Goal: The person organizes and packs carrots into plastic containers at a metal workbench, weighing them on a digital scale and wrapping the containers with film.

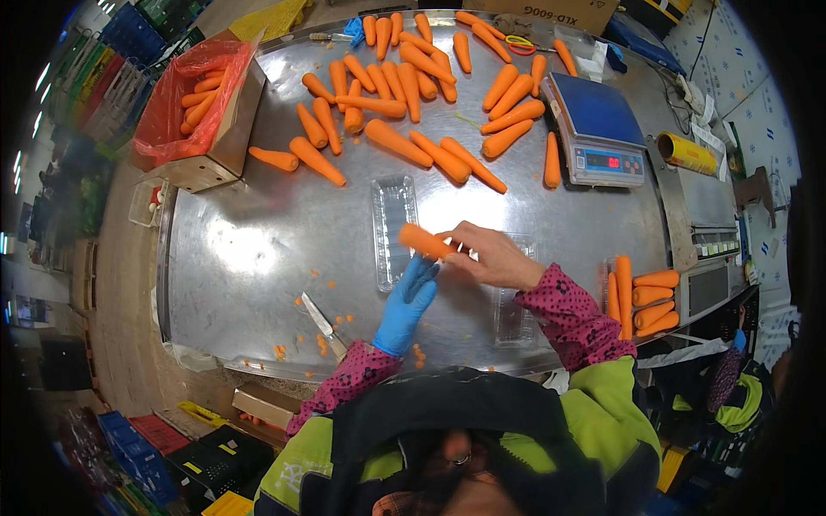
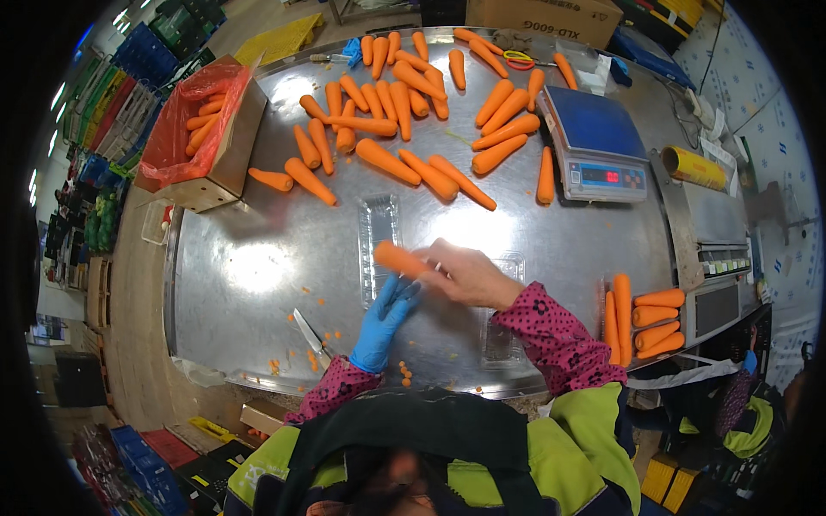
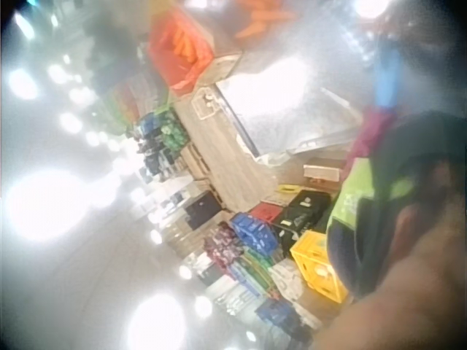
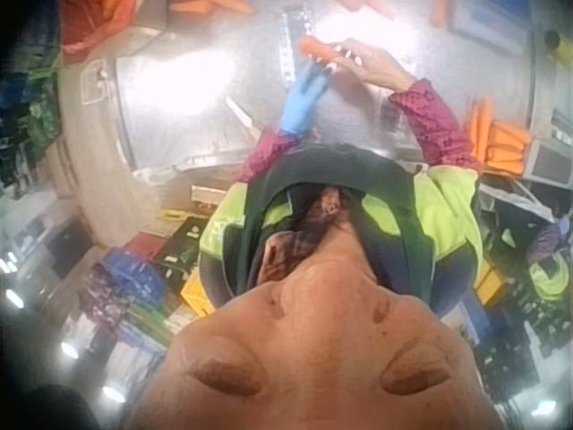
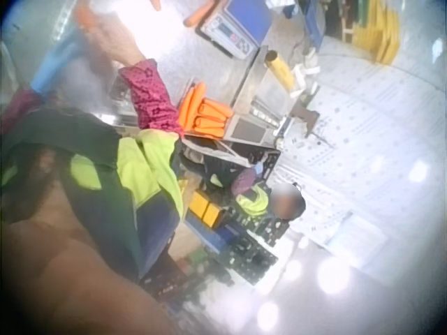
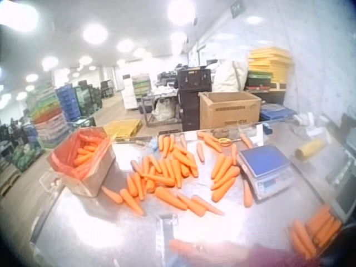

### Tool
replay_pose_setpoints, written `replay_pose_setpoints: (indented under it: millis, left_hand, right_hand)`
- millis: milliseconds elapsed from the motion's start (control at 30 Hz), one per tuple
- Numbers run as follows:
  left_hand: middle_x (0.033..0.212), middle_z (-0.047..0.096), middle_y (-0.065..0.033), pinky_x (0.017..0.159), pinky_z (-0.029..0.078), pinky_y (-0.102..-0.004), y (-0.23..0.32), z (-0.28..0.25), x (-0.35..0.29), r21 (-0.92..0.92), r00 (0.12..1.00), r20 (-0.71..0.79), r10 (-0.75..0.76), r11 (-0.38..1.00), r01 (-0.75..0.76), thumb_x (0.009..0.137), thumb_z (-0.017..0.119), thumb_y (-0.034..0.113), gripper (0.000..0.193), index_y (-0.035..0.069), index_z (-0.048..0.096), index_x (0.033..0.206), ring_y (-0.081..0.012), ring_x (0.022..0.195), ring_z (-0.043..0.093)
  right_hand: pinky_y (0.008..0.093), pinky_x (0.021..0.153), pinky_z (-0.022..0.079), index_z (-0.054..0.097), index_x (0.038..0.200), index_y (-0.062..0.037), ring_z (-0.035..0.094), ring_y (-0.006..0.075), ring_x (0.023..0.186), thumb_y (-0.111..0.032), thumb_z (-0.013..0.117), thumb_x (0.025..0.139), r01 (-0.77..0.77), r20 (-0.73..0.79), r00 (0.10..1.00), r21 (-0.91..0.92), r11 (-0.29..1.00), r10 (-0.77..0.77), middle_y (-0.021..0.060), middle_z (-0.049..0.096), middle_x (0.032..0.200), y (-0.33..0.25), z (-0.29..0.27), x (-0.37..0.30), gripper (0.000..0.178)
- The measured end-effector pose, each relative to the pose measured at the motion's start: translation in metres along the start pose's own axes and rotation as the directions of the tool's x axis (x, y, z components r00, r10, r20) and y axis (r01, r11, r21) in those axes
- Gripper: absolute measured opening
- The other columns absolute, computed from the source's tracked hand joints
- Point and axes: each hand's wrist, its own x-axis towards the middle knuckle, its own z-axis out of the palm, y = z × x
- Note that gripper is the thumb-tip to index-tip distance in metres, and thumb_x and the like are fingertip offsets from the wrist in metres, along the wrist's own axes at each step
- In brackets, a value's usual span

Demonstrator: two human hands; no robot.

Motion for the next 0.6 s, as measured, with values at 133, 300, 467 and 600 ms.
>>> replay_pose_setpoints:
  millis: [133,300,467,600]
  left_hand:
    - [0.111,0.063,-0.0099,0.095,0.053,-0.0405,0.027,-0.008,0.001,-0.404,0.982,0.089,-0.169,0.895,0.191,0.102,0.057,0.029,0.063,0.003,0.031,0.153,-0.0239,0.1,0.066]
    - [0.102,0.062,-0.0081,0.083,0.054,-0.0366,0.03,-0.041,-0.001,-0.445,0.953,0.166,-0.254,0.843,0.303,0.1,0.059,0.029,0.065,0.003,0.032,0.152,-0.0198,0.086,0.063]
    - [0.107,0.063,-0.0105,0.084,0.054,-0.0356,0.046,-0.068,0.006,-0.364,0.969,0.117,-0.216,0.899,0.244,0.097,0.062,0.021,0.061,0.003,0.036,0.149,-0.0202,0.091,0.064]
    - [0.117,0.063,-0.0107,0.092,0.052,-0.034,0.066,-0.074,0.008,-0.024,0.997,0.069,-0.047,0.999,0.049,0.094,0.066,0.012,0.057,0.001,0.042,0.144,-0.0196,0.102,0.064]
  right_hand:
    - [0.0411,0.082,0.051,0.065,0.114,-0.0043,0.062,0.0325,0.097,-0.019,0.069,0.09,0.088,-0.309,0.942,-0.153,0.984,-0.132,0.0138,0.062,0.109,0.002,0.019,0.042,0.028]
    - [0.0495,0.091,0.043,0.059,0.106,-0.0023,0.053,0.037,0.108,-0.022,0.076,0.08,-0.478,-0.514,0.827,-0.432,0.765,0.227,0.0179,0.056,0.109,0.088,0.041,0.107,0.037]
    - [0.0433,0.078,0.05,0.059,0.111,-0.0027,0.06,0.0307,0.093,-0.028,0.074,0.082,-0.489,-0.518,0.832,-0.512,0.706,0.2,0.0133,0.059,0.101,0.149,0.051,0.117,0.042]
    - [0.0426,0.078,0.053,0.057,0.114,0.0044,0.062,0.0296,0.091,-0.028,0.066,0.086,-0.467,0.106,0.614,0.848,0.252,0.782,0.0147,0.059,0.102,0.092,0.031,0.093,0.044]
